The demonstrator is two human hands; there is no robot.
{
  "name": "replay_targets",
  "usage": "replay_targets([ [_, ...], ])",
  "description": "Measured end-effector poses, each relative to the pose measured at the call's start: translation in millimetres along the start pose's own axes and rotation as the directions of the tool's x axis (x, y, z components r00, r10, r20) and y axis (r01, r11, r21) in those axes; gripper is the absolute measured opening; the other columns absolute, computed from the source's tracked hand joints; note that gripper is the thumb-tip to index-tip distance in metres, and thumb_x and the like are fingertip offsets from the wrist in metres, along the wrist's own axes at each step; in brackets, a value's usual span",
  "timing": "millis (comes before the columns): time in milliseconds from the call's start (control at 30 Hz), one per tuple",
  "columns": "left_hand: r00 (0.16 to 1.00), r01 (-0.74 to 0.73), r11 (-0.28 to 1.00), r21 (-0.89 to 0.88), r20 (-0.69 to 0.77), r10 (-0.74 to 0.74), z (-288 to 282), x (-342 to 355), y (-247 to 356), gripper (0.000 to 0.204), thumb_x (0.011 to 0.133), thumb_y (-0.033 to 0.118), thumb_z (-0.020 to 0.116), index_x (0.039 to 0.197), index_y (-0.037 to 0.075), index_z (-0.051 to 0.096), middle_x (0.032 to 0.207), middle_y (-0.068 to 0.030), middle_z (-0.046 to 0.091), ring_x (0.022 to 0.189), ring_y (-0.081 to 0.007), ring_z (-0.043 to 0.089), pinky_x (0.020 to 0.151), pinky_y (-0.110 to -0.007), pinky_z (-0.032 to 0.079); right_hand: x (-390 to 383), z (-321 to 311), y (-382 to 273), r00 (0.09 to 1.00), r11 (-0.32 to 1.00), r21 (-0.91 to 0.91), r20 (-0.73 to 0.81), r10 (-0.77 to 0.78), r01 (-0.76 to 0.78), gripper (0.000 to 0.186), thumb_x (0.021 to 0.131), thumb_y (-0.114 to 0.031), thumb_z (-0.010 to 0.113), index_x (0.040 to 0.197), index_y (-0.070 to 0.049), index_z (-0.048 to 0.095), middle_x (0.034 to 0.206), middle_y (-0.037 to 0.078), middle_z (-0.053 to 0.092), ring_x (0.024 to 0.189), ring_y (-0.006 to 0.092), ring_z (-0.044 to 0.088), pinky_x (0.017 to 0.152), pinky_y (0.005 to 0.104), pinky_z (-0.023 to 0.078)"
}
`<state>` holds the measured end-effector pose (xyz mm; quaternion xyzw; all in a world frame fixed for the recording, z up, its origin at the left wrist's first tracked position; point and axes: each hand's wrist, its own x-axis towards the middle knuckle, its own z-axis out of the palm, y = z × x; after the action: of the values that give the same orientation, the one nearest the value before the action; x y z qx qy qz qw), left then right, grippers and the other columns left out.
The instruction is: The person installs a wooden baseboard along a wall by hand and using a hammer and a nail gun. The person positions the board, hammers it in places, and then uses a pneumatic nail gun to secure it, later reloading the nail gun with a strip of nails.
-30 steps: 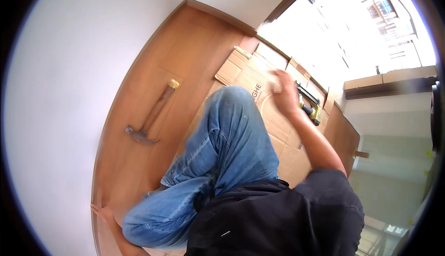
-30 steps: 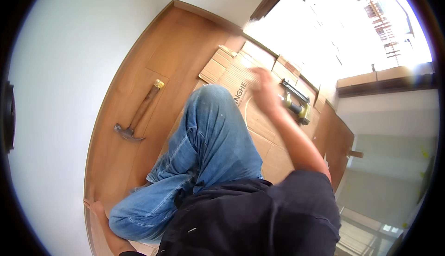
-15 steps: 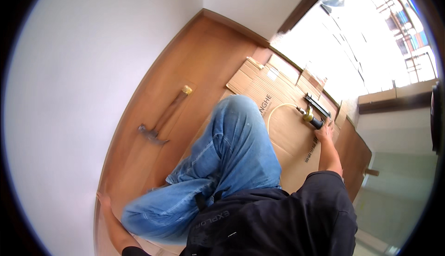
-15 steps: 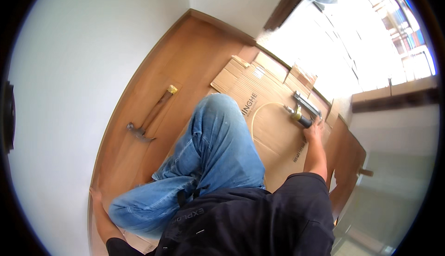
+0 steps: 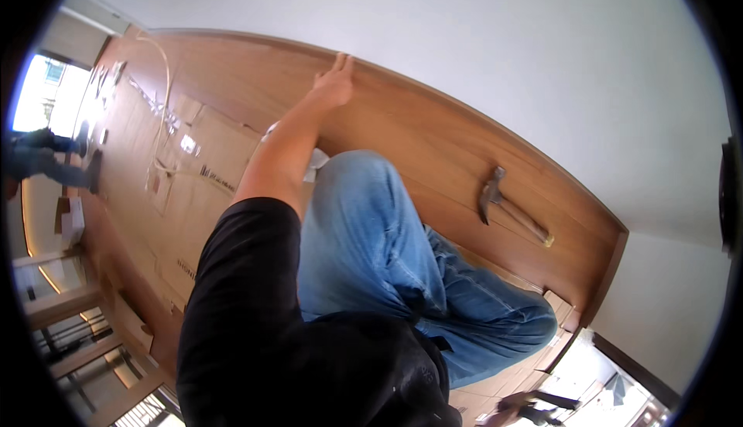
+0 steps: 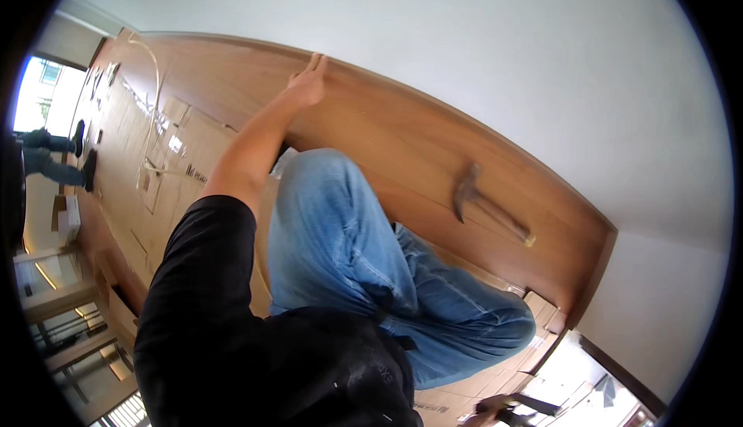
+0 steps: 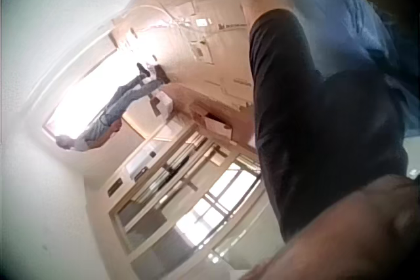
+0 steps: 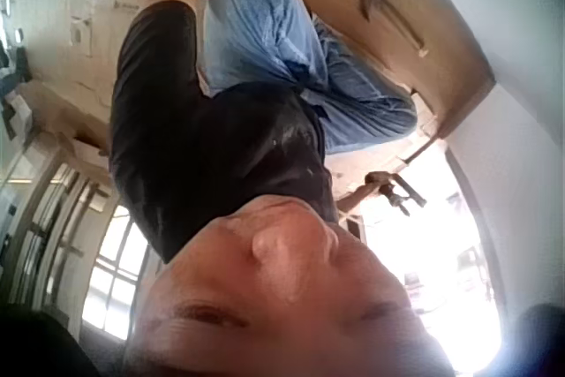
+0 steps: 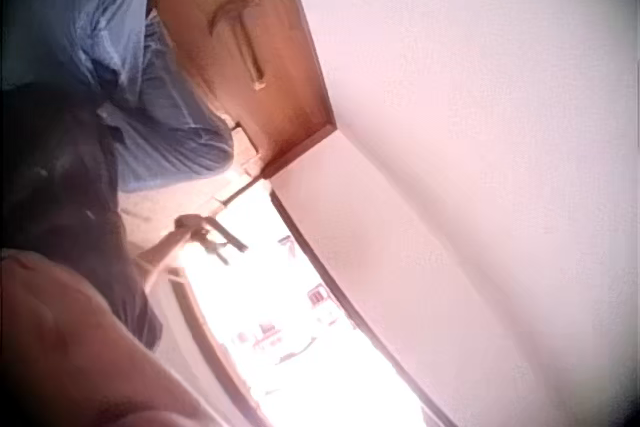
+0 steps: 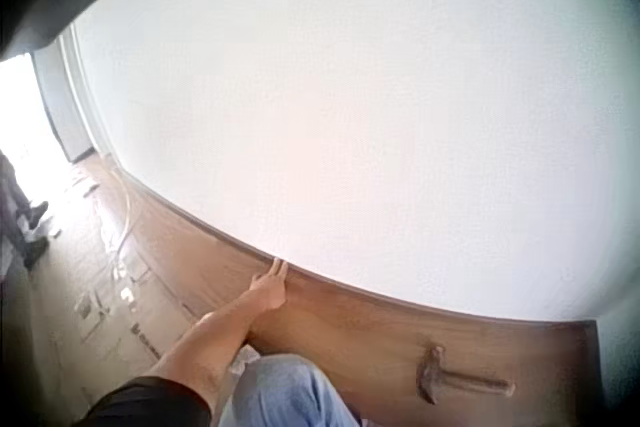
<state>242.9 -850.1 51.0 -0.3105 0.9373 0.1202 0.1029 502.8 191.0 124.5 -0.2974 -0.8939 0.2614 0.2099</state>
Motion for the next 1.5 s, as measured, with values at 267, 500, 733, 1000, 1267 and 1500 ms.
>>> replay_targets([
  [267,0.999,0.036,0.999,0.022,0.013,-0.036,-6,-12,-17,0.080,0.098,0.009,0.048,0.171,0.008,0.013,0.179,-0.0135,0.007,0.142,-0.0376,0.054,0.120,-0.057,0.034,109,161,-296,0.736,0.834,0.550,0.580,-0.349,-0.037,0.071,0.102,-0.037,0.066,0.162,-0.009,0.042,0.155,0.017,0.052,0.139,0.0288,0.054,0.119,0.0407,0.041],
  [500,0.990,-0.005,1.000,-0.001,0.144,0.006,-44,6,37,0.073,0.102,0.015,0.050,0.166,-0.002,0.022,0.177,-0.0208,0.008,0.152,-0.0394,0.042,0.116,-0.055,0.043,-106,322,-560,0.345,0.783,0.622,0.729,-0.591,0.026,0.065,0.099,-0.029,0.072,0.154,-0.004,0.047,0.143,0.013,0.058,0.130,0.0261,0.057,0.113,0.0407,0.044],
  [733,0.993,-0.111,0.985,0.128,-0.030,0.116,11,-32,25,0.058,0.101,0.017,0.054,0.155,-0.005,0.048,0.176,-0.0221,0.012,0.160,-0.0411,0.023,0.118,-0.050,0.042,-310,418,-550,0.046,0.752,0.659,0.751,-0.659,0.021,0.057,0.095,-0.025,0.078,0.143,-0.003,0.057,0.131,0.013,0.068,0.122,0.0265,0.065,0.104,0.0413,0.051],
  [1000,0.994,0.107,0.976,-0.188,0.009,-0.108,94,-49,-24,0.089,0.096,0.022,0.060,0.169,0.000,0.014,0.176,-0.0253,-0.004,0.117,-0.0380,0.068,0.095,-0.046,0.053,-319,450,-518,0.118,0.717,0.676,0.708,-0.696,0.174,0.065,0.092,-0.037,0.080,0.144,-0.004,0.057,0.131,0.017,0.071,0.122,0.0247,0.069,0.102,0.0393,0.054],
  [1267,0.999,0.041,0.974,-0.221,0.002,-0.042,103,-60,-105,0.083,0.097,0.022,0.056,0.170,0.008,0.018,0.177,-0.0227,0.001,0.126,-0.0416,0.064,0.109,-0.057,0.045,-381,435,-509,0.188,0.693,0.693,0.668,-0.720,0.198,0.058,0.093,-0.031,0.079,0.140,-0.005,0.059,0.124,0.013,0.072,0.118,0.0245,0.069,0.101,0.0398,0.054],
  [1500,0.976,0.010,0.995,-0.101,-0.214,-0.031,49,-54,-105,0.074,0.099,0.011,0.050,0.169,0.014,0.025,0.178,-0.0157,0.012,0.135,-0.0372,0.056,0.110,-0.054,0.046,-447,446,-570,0.373,0.523,0.852,0.490,-0.788,-0.017,0.052,0.094,-0.009,0.073,0.142,-0.003,0.056,0.128,0.010,0.065,0.119,0.0230,0.064,0.104,0.0382,0.049],
])
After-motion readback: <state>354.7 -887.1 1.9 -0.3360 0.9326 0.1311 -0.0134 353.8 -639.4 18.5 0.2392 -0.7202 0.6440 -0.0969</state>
